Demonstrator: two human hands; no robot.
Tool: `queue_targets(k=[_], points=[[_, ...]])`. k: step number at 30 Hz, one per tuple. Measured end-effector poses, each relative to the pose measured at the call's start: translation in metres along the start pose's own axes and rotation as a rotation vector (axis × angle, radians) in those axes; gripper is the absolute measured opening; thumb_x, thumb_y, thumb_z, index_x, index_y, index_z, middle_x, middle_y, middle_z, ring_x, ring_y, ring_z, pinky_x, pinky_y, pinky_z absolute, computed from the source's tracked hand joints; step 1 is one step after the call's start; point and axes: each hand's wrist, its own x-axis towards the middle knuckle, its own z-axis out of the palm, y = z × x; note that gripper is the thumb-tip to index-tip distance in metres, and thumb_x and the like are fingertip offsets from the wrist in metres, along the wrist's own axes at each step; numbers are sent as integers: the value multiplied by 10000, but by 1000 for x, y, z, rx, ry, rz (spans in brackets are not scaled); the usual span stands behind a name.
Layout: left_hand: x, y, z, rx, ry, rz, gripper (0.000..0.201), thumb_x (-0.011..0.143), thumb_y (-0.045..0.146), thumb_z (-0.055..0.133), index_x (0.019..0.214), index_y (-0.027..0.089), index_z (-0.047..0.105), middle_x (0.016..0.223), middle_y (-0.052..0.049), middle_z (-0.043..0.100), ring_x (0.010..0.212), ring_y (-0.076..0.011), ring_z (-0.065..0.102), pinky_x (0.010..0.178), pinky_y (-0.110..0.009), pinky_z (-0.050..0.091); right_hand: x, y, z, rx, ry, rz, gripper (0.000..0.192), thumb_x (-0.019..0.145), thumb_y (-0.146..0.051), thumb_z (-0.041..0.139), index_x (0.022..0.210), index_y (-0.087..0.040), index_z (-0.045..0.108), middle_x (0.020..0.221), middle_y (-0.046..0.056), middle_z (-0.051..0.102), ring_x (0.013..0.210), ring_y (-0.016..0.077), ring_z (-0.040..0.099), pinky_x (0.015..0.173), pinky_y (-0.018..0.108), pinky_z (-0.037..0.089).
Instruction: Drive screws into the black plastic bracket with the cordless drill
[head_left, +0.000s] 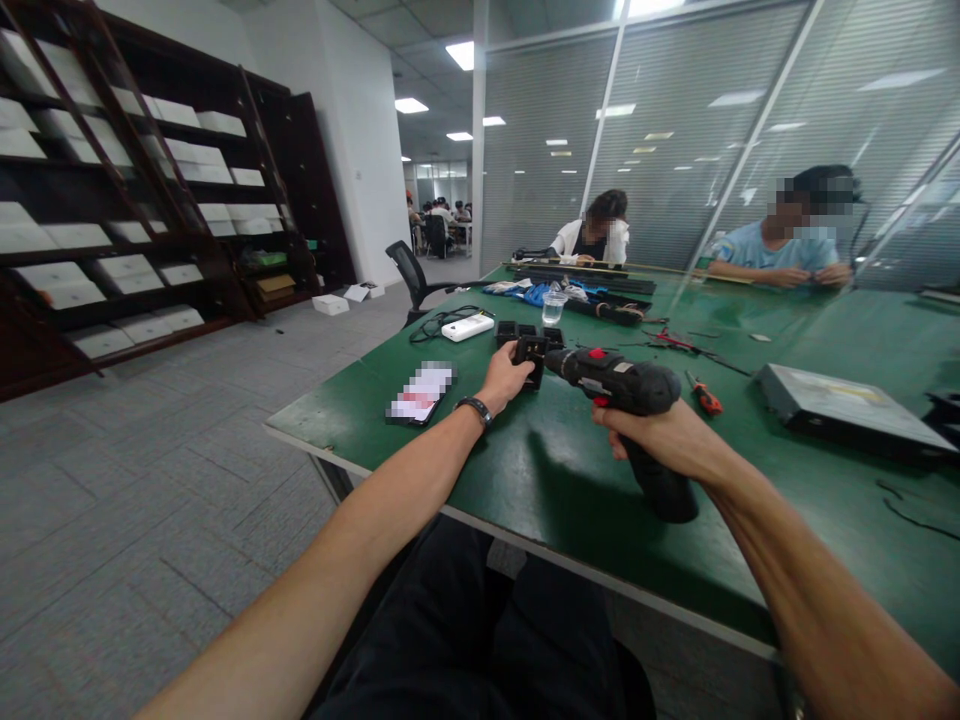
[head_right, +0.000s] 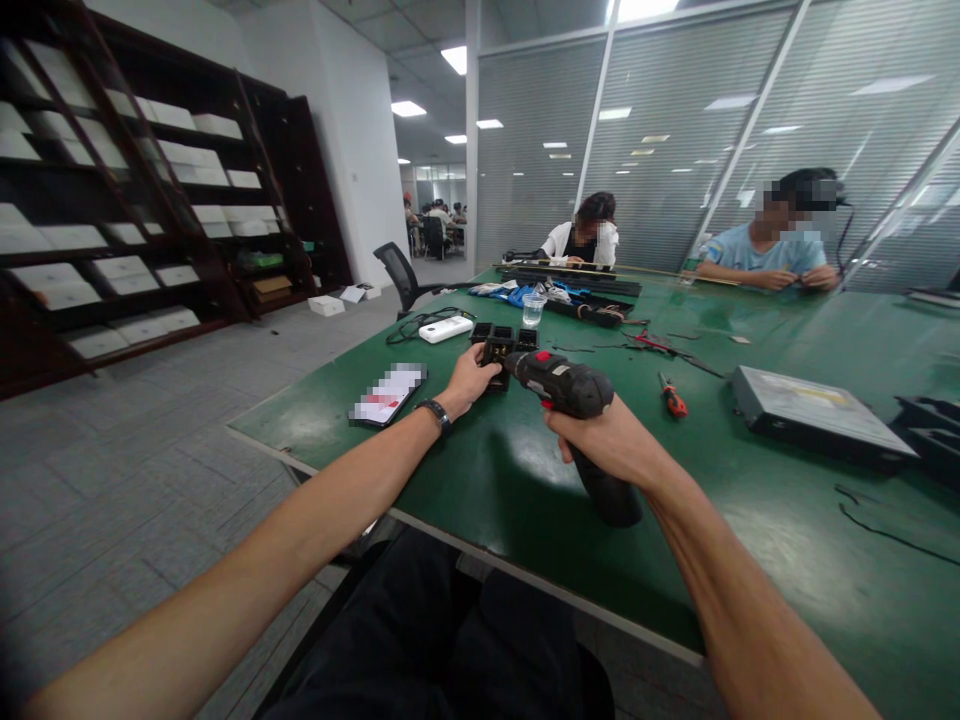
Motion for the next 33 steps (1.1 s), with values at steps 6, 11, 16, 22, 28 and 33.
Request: queue_targets(k=[6,11,16,22,28,33], points=[[2,-2,1,7,11,1,433,763,38,674,1182,145,688,1263,-126,759,1192,-234,702,1116,-393,513,1,6,0,1,1,12,280,1018,-405,703,876,-167,665,625,-63,620,539,121,613,552,254,516],[1,-1,0,13,14,9,436,764,36,674,1186,141,683,1272,-131,756,1188,-238,703,1092,-383,528,0,3,0,-8,-1,7,287,1011,-406,714,859,-168,661,615,-66,609,532,118,601,547,251,508],[-2,1,0,11,3,12,427,776,29,660,1191,129,668,1282,-146,748,1176,-242,704,1053,-374,552,0,1,0,-10,-3,7,278,1027,-380,704,855,-165,663,619,-70,609,539,114,609,549,245,511],[0,1,1,1,8,-11,417,770,41,677,1174,143,684,1264,-129,757,1179,-236,703,1086,-388,533,-1,-5,-1,-12,-10,0,311,1029,-367,708,798,-167,649,606,-74,602,535,110,599,566,248,514],[1,-1,0,-7,3,1,429,771,34,670,1187,138,674,1279,-145,750,1200,-245,698,1110,-407,521,-2,-3,-1,-18,-18,9,379,1039,-391,696,740,-171,617,614,-69,601,539,106,597,565,245,513],[0,0,1,3,9,12,427,764,16,667,1176,128,680,1282,-149,747,1200,-253,697,1095,-399,528,-1,-1,-1,-26,-19,5,402,1042,-396,694,721,-169,610,614,-70,591,539,103,586,571,246,513]])
